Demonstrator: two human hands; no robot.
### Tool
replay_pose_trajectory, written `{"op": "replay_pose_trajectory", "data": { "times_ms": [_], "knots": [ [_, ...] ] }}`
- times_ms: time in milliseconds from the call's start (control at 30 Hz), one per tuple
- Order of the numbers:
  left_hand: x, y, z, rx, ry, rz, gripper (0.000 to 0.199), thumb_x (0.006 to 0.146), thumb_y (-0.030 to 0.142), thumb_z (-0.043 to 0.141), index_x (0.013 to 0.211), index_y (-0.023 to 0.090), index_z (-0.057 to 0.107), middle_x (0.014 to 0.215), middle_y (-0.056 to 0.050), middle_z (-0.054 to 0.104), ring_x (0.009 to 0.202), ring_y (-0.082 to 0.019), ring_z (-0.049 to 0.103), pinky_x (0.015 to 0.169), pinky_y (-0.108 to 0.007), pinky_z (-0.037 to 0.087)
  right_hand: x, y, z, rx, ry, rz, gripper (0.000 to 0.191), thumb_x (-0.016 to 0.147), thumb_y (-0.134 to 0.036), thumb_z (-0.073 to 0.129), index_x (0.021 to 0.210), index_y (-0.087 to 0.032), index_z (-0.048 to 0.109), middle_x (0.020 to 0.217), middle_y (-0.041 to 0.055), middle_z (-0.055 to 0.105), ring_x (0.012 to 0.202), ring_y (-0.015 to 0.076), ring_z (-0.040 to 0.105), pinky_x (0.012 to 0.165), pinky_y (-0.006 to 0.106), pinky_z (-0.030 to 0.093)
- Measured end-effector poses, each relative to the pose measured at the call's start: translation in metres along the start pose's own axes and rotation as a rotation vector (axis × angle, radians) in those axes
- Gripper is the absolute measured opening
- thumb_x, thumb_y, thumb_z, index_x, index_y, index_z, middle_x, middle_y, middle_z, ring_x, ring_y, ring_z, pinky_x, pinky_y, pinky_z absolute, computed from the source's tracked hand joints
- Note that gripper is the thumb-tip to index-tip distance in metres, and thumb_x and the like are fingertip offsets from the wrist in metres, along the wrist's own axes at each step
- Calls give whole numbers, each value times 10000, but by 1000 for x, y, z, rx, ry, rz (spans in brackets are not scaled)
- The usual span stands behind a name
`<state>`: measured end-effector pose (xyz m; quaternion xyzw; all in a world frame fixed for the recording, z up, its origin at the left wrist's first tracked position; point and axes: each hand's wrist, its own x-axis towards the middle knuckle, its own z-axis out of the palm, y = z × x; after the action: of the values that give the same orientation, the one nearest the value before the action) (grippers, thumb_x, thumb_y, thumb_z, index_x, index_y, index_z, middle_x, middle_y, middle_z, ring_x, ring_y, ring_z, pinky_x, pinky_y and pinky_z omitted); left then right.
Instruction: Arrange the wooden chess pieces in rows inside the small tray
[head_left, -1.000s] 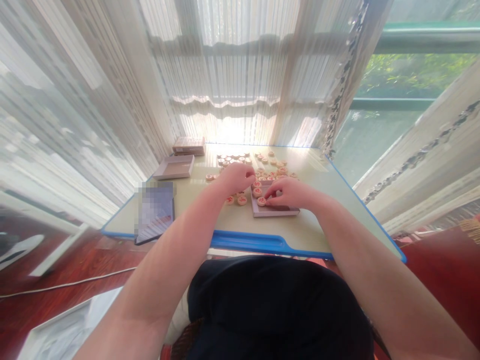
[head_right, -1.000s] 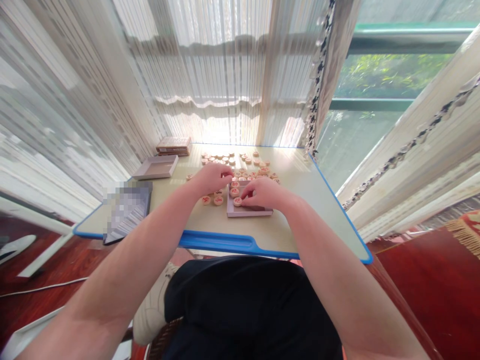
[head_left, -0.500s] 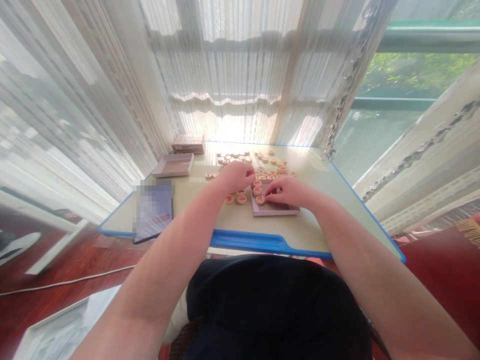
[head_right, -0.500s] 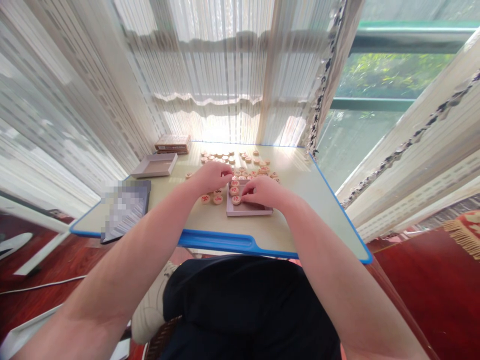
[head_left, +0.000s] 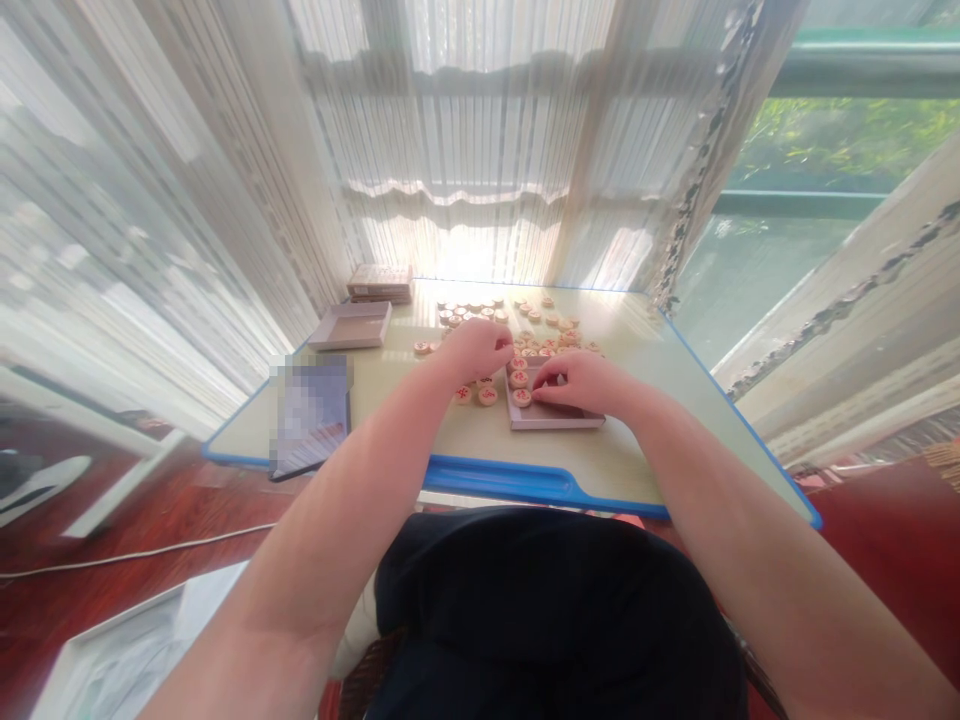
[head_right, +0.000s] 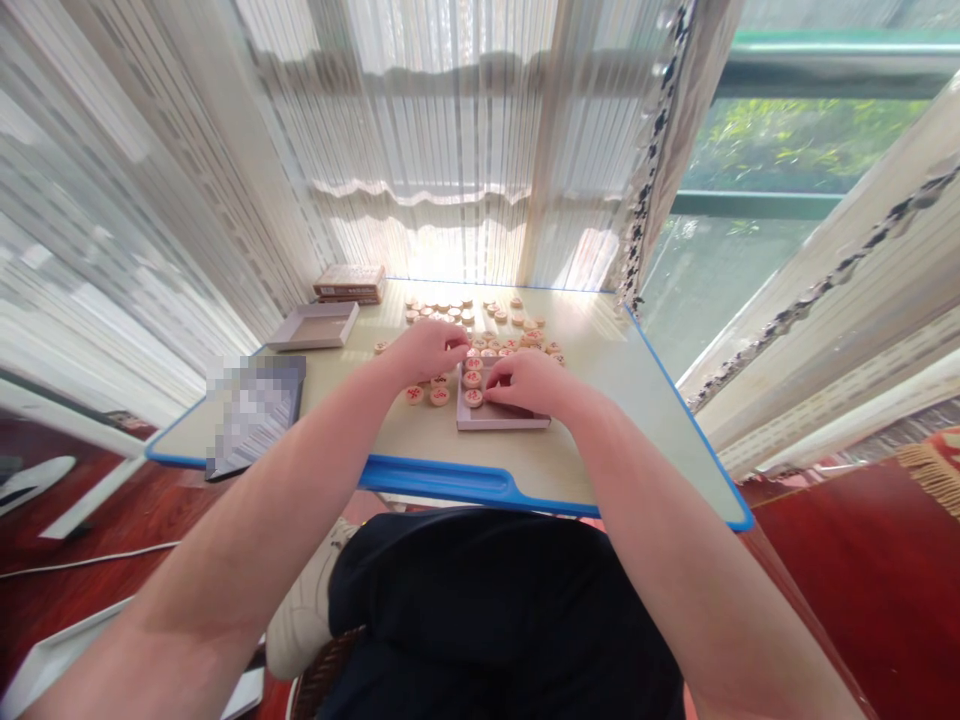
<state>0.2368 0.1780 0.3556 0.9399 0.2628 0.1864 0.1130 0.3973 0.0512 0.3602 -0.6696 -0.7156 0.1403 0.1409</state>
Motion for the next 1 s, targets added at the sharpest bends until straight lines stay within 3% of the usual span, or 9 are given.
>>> {"op": "replay_pose_trajectory", "data": {
  "times_ms": [633, 833, 1000],
  "knots": [
    [0, -1, 1, 5, -1, -4, 201, 728, 275, 467, 621, 177, 607, 592, -17, 580, 561, -146, 482, 539, -278, 337, 1, -1, 2, -18, 21, -40, 189, 763, -351, 577, 829, -256, 726, 769, -12, 684, 688, 145, 567, 606, 246, 385],
    [0, -1, 1, 13, -7, -28, 200, 729, 279, 466, 626, 179, 605, 607, -23, 598, 583, -157, 501, 543, -281, 340, 3, 2, 3, -117, 100, -80, 259, 807, -283, 510, 942, -237, 725, 935, 27, 699, 866, 194, 595, 751, 279, 430],
    [0, -2, 1, 16, -9, -6, 183, 721, 270, 472, 631, 178, 603, 626, -18, 606, 603, -158, 516, 562, -282, 350, 4, 0, 6, -175, 90, -83, 325, 832, -268, 489, 1087, -233, 687, 1055, 52, 678, 983, 220, 577, 865, 309, 424]
  ]
}}
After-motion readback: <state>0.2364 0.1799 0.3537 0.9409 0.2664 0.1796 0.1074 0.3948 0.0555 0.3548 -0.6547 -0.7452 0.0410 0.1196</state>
